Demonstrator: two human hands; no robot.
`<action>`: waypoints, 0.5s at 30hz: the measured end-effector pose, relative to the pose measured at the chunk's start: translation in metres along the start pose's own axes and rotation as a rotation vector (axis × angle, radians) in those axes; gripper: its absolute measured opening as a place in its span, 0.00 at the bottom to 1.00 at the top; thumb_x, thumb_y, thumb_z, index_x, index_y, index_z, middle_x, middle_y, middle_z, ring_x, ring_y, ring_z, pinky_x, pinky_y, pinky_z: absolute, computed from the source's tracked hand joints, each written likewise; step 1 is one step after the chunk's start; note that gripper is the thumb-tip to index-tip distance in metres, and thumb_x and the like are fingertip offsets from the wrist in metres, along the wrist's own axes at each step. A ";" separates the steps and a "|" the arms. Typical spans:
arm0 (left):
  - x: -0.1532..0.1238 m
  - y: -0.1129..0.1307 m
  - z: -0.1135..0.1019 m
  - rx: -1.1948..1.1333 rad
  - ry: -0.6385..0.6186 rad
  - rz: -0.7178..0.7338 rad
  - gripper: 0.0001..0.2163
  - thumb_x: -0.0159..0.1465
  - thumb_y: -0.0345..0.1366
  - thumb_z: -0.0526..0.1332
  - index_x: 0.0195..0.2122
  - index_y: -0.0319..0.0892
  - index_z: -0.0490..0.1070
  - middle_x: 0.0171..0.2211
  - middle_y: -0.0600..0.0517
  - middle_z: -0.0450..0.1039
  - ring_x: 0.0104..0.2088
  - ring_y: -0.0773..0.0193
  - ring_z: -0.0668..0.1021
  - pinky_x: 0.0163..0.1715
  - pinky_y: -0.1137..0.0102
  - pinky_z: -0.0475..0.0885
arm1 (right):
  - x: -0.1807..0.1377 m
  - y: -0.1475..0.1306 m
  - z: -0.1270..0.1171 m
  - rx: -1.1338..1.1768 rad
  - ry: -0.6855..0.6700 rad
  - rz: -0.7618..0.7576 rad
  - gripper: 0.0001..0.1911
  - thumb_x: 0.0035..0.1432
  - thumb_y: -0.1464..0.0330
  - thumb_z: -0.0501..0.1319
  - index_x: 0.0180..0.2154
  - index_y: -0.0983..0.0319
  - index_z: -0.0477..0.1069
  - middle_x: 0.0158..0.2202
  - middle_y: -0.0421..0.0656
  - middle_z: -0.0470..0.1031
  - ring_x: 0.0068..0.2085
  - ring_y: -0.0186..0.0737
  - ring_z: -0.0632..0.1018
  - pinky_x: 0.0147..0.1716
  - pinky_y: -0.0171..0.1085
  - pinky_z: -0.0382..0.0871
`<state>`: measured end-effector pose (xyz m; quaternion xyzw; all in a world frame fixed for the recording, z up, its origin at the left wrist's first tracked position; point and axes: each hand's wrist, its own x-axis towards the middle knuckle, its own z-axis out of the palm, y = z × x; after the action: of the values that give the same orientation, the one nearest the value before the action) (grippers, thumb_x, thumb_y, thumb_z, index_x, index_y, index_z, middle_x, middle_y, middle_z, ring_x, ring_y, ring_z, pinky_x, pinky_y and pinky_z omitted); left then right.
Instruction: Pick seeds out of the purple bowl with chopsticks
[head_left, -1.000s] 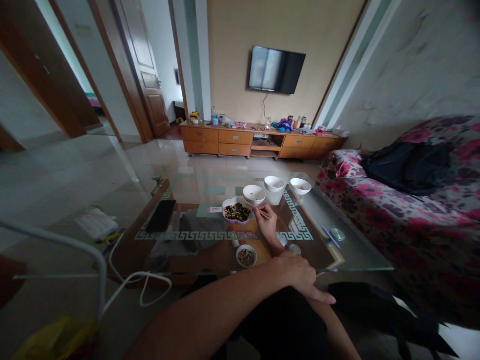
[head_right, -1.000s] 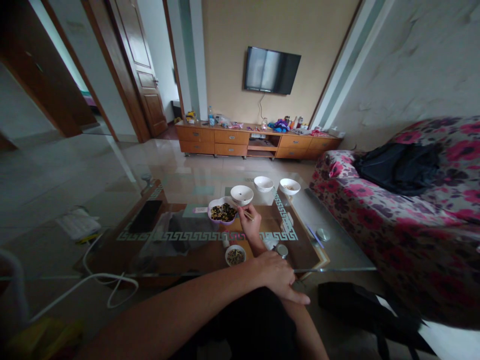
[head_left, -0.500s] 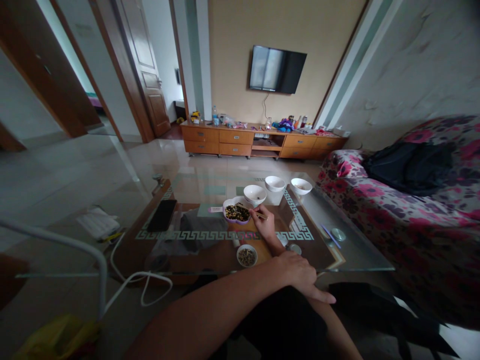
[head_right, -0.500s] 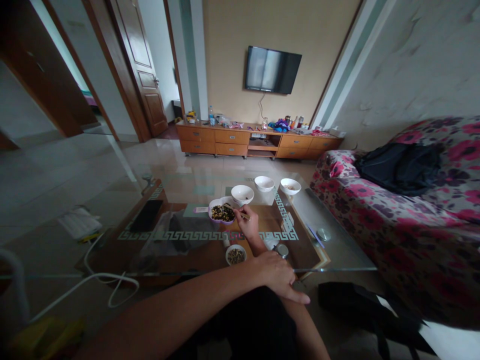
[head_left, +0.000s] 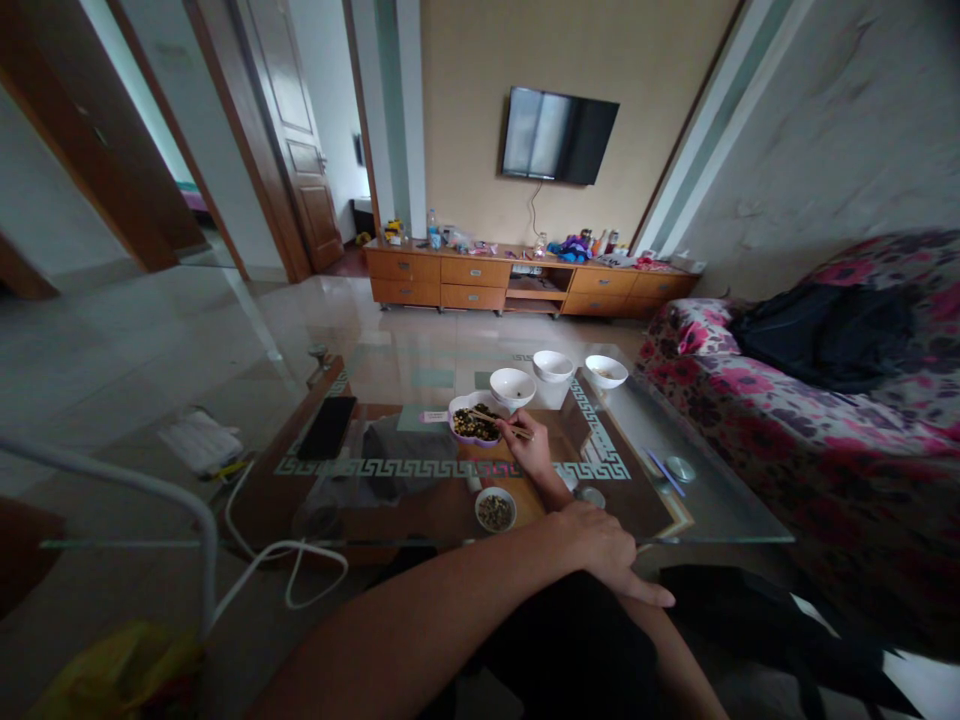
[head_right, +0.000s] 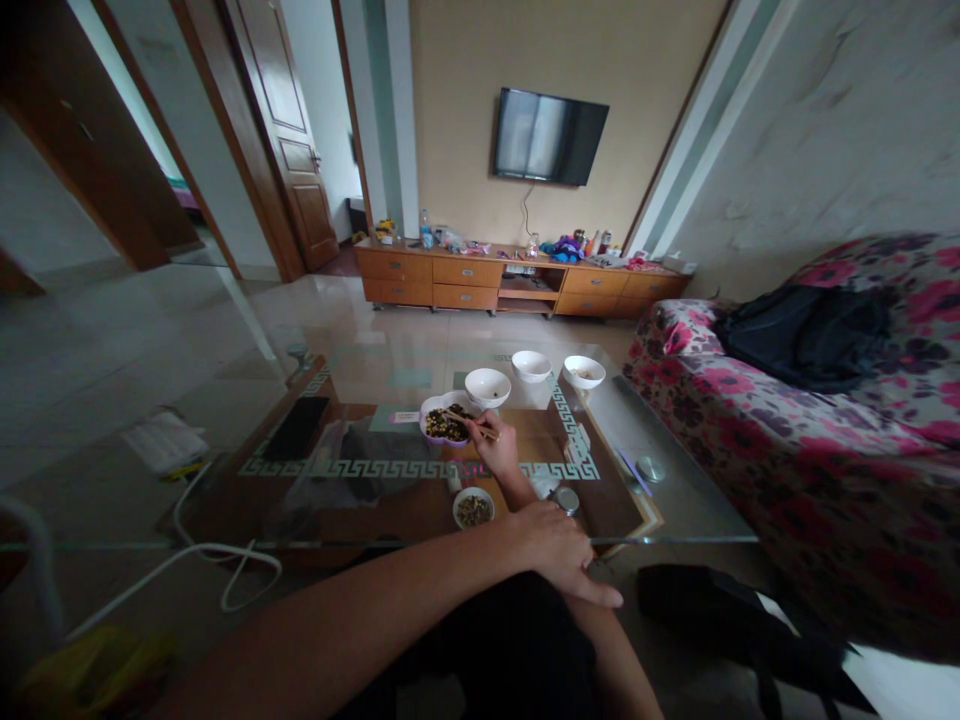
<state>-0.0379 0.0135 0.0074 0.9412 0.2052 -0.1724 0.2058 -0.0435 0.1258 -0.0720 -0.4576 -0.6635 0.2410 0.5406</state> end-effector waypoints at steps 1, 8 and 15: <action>0.000 0.000 0.001 -0.003 0.005 -0.002 0.41 0.73 0.71 0.49 0.52 0.35 0.80 0.54 0.37 0.79 0.60 0.41 0.78 0.63 0.49 0.72 | 0.000 0.001 0.000 -0.009 -0.006 -0.005 0.20 0.63 0.47 0.65 0.27 0.52 0.69 0.24 0.42 0.78 0.26 0.45 0.74 0.28 0.43 0.67; 0.000 -0.002 0.003 -0.011 0.025 -0.005 0.41 0.72 0.72 0.49 0.51 0.36 0.81 0.53 0.38 0.80 0.60 0.41 0.78 0.63 0.49 0.72 | 0.000 0.001 0.001 -0.034 -0.028 -0.005 0.20 0.64 0.46 0.64 0.28 0.51 0.69 0.25 0.42 0.79 0.26 0.46 0.76 0.28 0.44 0.68; -0.008 0.002 -0.006 -0.051 -0.003 0.000 0.39 0.73 0.70 0.51 0.51 0.35 0.81 0.52 0.37 0.80 0.60 0.40 0.78 0.65 0.48 0.71 | 0.000 0.001 0.002 -0.015 -0.026 0.013 0.18 0.63 0.48 0.66 0.29 0.52 0.72 0.28 0.43 0.82 0.27 0.45 0.77 0.30 0.44 0.70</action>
<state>-0.0423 0.0125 0.0162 0.9354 0.2090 -0.1687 0.2299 -0.0449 0.1264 -0.0735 -0.4628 -0.6692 0.2454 0.5271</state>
